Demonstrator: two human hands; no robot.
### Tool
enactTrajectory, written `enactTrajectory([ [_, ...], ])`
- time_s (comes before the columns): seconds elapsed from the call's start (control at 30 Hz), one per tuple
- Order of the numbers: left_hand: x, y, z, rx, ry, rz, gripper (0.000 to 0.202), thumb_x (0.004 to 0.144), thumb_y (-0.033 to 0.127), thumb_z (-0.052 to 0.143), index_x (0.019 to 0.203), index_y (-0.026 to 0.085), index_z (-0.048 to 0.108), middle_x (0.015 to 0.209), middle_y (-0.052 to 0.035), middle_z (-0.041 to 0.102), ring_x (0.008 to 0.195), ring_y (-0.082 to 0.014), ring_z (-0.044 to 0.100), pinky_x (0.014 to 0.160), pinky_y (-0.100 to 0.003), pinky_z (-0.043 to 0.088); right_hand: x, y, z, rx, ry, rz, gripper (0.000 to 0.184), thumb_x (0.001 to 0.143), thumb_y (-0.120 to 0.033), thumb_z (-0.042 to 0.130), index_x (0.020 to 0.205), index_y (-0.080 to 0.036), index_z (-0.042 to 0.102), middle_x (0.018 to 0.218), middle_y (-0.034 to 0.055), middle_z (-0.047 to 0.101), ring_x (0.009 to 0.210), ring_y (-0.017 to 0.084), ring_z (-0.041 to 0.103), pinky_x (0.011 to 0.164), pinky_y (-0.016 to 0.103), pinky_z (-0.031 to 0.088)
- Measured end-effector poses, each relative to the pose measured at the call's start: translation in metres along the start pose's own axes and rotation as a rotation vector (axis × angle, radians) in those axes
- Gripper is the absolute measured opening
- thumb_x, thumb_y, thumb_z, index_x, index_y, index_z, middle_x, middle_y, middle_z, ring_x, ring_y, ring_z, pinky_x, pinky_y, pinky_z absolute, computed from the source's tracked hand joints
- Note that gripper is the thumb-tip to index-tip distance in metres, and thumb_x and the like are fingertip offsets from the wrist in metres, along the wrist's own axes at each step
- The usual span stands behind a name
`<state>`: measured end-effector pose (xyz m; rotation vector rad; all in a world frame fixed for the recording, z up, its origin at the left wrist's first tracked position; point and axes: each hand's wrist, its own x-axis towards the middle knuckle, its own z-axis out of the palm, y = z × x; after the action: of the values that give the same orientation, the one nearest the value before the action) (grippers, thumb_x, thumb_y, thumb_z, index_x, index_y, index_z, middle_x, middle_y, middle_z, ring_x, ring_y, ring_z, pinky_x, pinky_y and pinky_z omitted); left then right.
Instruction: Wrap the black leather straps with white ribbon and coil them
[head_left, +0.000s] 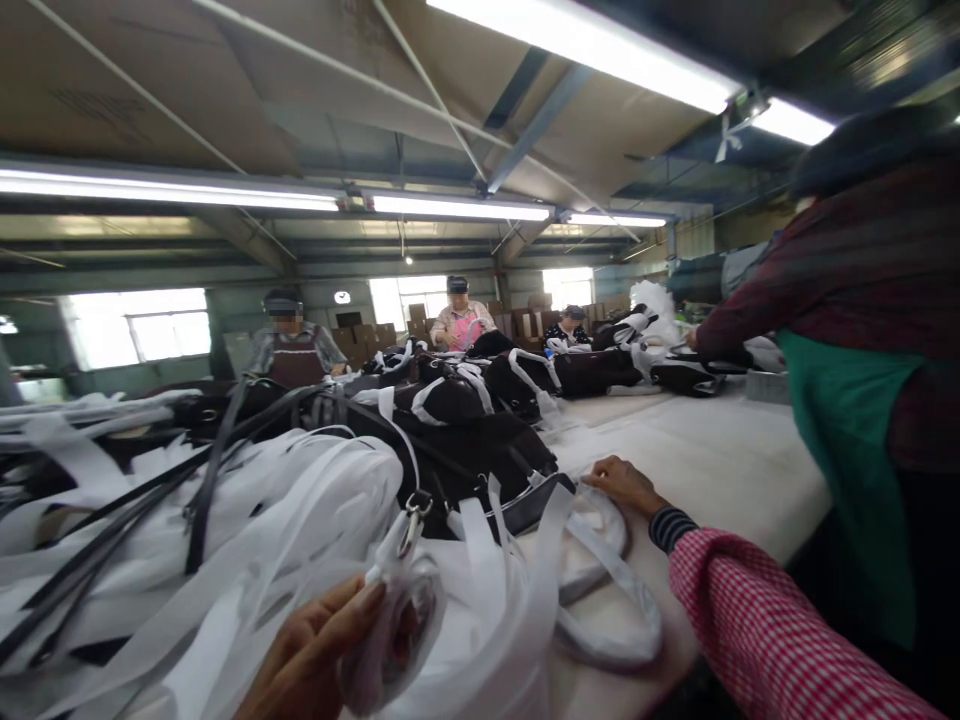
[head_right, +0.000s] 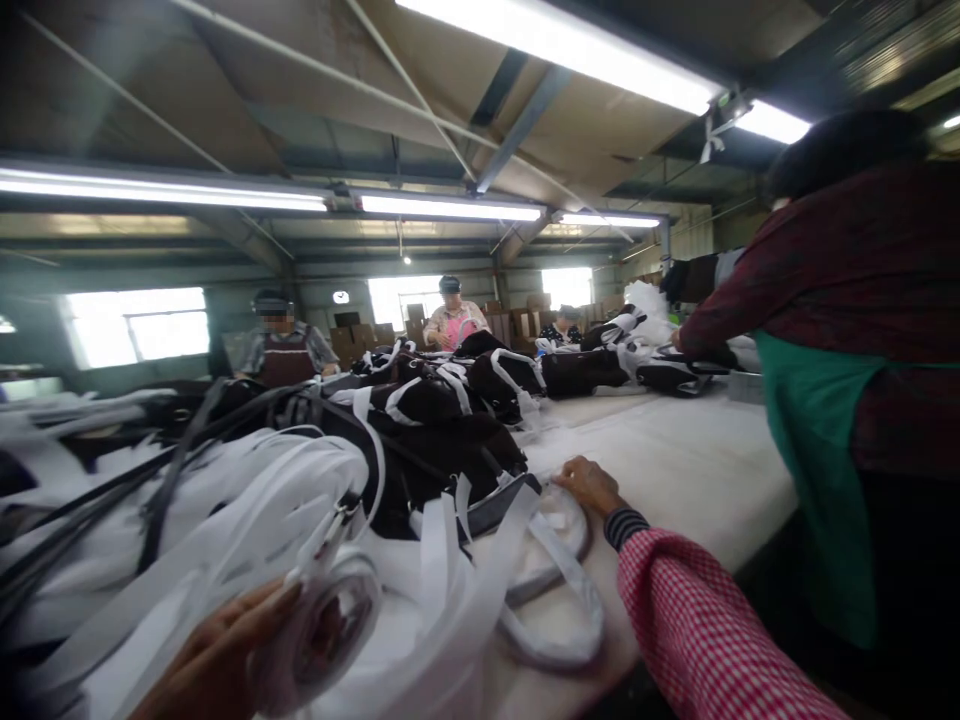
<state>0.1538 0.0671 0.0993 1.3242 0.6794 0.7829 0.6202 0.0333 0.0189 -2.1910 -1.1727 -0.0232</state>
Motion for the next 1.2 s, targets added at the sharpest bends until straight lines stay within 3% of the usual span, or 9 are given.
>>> enactTrajectory([
  [0.1,0.001,0.000,0.000,-0.088,-0.034,0.003,0.050,0.069,0.061,0.087,0.072,0.012,0.078,0.067,-0.0059,0.070,0.060,-0.0153,0.060,0.059,-0.024,0.048,-0.004,-0.002,-0.001,0.012,0.038,0.037,0.011,0.079,-0.011,0.064,0.072,-0.017,0.070,0.080,0.0072,0.072,0.080,0.021,0.069,0.070,0.029,0.046],
  [0.27,-0.003,-0.002,-0.005,-0.188,-0.062,0.008,0.045,0.072,0.055,0.088,0.075,0.011,0.078,0.070,-0.0055,0.071,0.062,-0.0135,0.060,0.061,-0.022,0.047,-0.022,-0.024,-0.028,0.114,0.160,-0.004,0.037,0.084,-0.013,0.052,0.119,-0.015,0.063,0.091,0.0066,0.073,0.068,0.017,0.070,0.067,0.027,0.049],
  [0.33,-0.006,-0.005,-0.008,-0.178,-0.066,0.028,0.045,0.075,0.056,0.085,0.080,0.012,0.079,0.073,-0.0067,0.073,0.065,-0.0159,0.062,0.063,-0.025,0.049,-0.040,-0.048,-0.038,0.178,0.157,-0.075,0.042,0.083,-0.012,0.049,0.122,-0.016,0.062,0.102,0.0080,0.074,0.071,0.016,0.071,0.068,0.026,0.053],
  [0.43,-0.011,-0.008,-0.010,-0.177,-0.083,0.037,0.048,0.075,0.057,0.084,0.083,0.011,0.079,0.076,-0.0088,0.074,0.068,-0.0186,0.065,0.066,-0.027,0.052,-0.091,-0.099,-0.046,0.314,0.086,-0.354,0.037,0.083,-0.010,0.046,0.110,-0.020,0.069,0.106,0.0068,0.076,0.087,0.020,0.073,0.075,0.028,0.056],
  [0.5,-0.015,-0.008,-0.011,-0.208,-0.073,0.010,0.045,0.074,0.054,0.086,0.083,0.010,0.080,0.079,-0.0104,0.076,0.069,-0.0193,0.067,0.067,-0.028,0.053,-0.135,-0.133,-0.048,0.356,0.085,-0.607,0.027,0.092,-0.017,0.049,0.106,-0.022,0.071,0.105,0.0072,0.076,0.097,0.023,0.073,0.085,0.032,0.057],
  [0.67,-0.029,-0.008,-0.014,-0.328,-0.066,-0.044,0.033,0.077,0.040,0.087,0.089,0.010,0.081,0.086,-0.0109,0.079,0.079,-0.0227,0.072,0.076,-0.030,0.056,-0.223,-0.191,-0.059,0.204,0.045,-1.122,0.045,0.102,-0.006,0.041,0.144,-0.018,0.051,0.117,0.0113,0.075,0.100,0.020,0.074,0.084,0.030,0.057],
  [0.87,-0.060,0.004,-0.004,-0.242,-0.083,0.004,0.036,0.083,0.042,0.079,0.100,0.010,0.080,0.096,-0.0136,0.080,0.091,-0.0292,0.073,0.083,-0.036,0.056,-0.247,-0.218,-0.060,-0.194,0.155,-1.466,0.027,0.099,-0.006,0.045,0.110,-0.008,0.070,0.104,0.0153,0.077,0.079,0.023,0.070,0.057,0.035,0.049],
  [1.03,-0.073,0.011,0.008,-0.212,-0.099,0.027,0.036,0.090,0.046,0.073,0.100,0.011,0.077,0.098,-0.0101,0.078,0.093,-0.0281,0.072,0.088,-0.038,0.056,-0.250,-0.228,-0.048,-0.303,0.248,-1.487,0.023,0.095,-0.006,0.048,0.102,-0.008,0.070,0.099,0.0156,0.074,0.075,0.022,0.064,0.053,0.036,0.041],
  [1.2,-0.070,0.008,0.006,-0.221,-0.112,0.033,0.032,0.100,0.039,0.064,0.121,0.015,0.065,0.119,-0.0089,0.068,0.100,-0.0226,0.069,0.086,-0.042,0.060,-0.250,-0.234,-0.036,-0.298,0.326,-1.500,0.020,0.096,-0.009,0.048,0.092,-0.011,0.067,0.092,0.0124,0.070,0.071,0.021,0.060,0.053,0.036,0.036],
])
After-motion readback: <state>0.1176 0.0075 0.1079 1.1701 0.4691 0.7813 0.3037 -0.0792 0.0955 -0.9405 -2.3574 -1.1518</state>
